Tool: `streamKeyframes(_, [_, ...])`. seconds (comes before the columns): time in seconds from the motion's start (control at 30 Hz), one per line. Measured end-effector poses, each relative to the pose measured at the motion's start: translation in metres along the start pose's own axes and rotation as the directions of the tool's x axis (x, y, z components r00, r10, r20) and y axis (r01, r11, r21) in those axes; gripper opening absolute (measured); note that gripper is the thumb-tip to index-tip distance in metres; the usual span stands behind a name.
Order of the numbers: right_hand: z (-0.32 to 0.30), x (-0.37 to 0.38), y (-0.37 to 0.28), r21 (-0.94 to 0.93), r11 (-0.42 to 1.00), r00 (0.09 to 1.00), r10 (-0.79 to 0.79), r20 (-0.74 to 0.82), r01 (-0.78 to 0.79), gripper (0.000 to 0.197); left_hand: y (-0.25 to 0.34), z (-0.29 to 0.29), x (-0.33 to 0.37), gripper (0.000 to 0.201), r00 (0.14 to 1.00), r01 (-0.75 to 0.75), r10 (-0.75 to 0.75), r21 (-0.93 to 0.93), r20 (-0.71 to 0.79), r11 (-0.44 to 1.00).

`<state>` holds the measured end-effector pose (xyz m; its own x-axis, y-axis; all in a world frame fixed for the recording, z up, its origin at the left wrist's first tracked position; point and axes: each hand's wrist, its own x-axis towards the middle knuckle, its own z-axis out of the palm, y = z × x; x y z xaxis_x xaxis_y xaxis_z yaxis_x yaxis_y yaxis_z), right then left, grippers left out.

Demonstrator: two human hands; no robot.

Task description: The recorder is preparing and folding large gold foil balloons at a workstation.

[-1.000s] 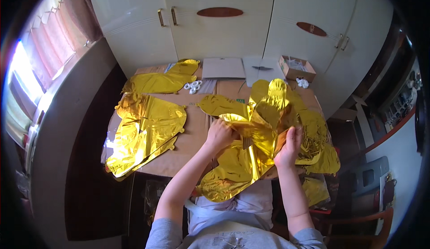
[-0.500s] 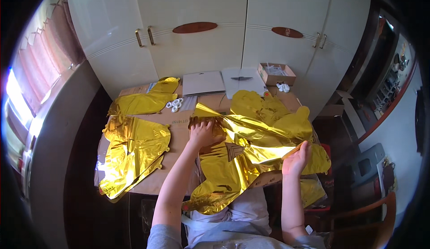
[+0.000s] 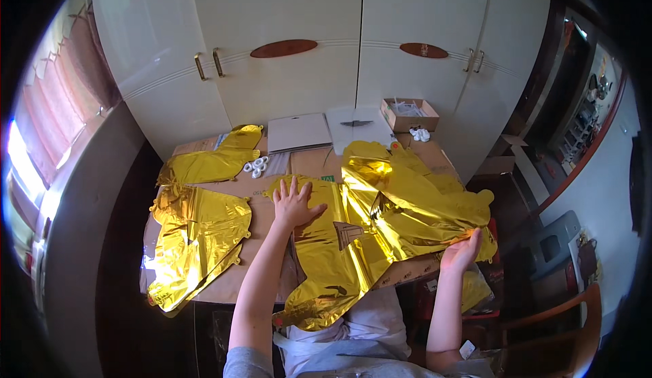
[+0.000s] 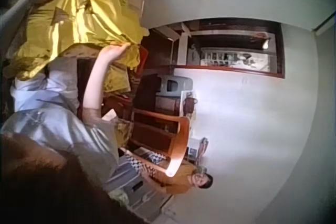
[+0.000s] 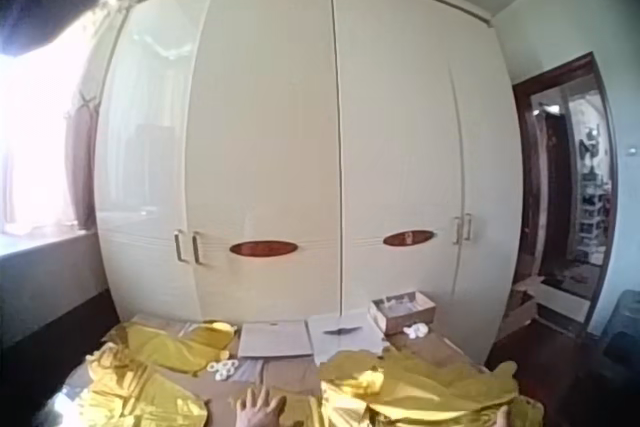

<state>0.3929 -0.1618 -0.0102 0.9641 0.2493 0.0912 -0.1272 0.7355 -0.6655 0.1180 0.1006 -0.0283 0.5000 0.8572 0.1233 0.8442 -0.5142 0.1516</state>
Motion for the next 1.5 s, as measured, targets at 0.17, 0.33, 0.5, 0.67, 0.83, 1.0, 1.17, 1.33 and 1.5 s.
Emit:
streamKeyframes(0.17, [-0.038,0.001,0.009,0.062,0.997,0.995,0.041,-0.093,-0.036,0.034,-0.001,0.002,0.001,0.081,1.000,-0.008,0.008,0.012,-0.005,1.000])
streamKeyframes(0.33, [-0.043,-0.017,0.009,-0.199,0.974,0.972,-0.147,-0.185,0.109,0.037,-0.005,0.005,0.000,0.076,0.999,-0.020,0.019,-0.019,-0.033,1.000])
streamKeyframes(0.5, [-0.017,-0.093,0.001,-0.425,0.560,0.670,-0.357,0.652,0.712,0.046,-0.015,0.001,-0.012,0.065,0.987,-0.084,0.069,-0.103,-0.146,0.991])
streamKeyframes(0.67, [0.014,-0.154,0.008,0.160,0.636,-0.369,0.211,0.905,0.755,0.043,-0.021,-0.025,-0.045,0.058,0.971,-0.173,0.146,-0.135,-0.190,0.976])
streamKeyframes(0.83, [0.019,-0.164,0.030,0.369,0.511,-0.525,0.200,0.828,0.777,0.019,-0.031,-0.054,-0.096,0.048,0.967,-0.210,0.170,-0.217,-0.189,0.953])
streamKeyframes(1.0, [0.027,-0.163,0.043,0.128,0.720,-0.300,0.116,0.947,0.682,0.003,-0.040,-0.067,-0.143,0.039,0.968,-0.210,0.142,-0.352,-0.208,0.912])
streamKeyframes(1.17, [0.033,-0.160,0.059,-0.315,0.784,-0.063,0.409,0.910,0.534,0.009,-0.036,-0.087,-0.174,0.034,0.956,-0.228,0.106,-0.463,-0.275,0.856])
streamKeyframes(1.33, [0.038,-0.151,0.064,-0.619,0.760,0.094,0.614,0.784,0.197,0.014,-0.021,-0.094,-0.199,0.025,0.935,-0.321,0.186,-0.500,-0.303,0.804])
streamKeyframes(1.5, [0.039,-0.147,0.068,-0.779,0.598,0.101,0.801,0.590,-0.189,0.011,0.005,-0.098,-0.222,0.025,0.895,-0.391,0.284,-0.299,-0.344,0.870])
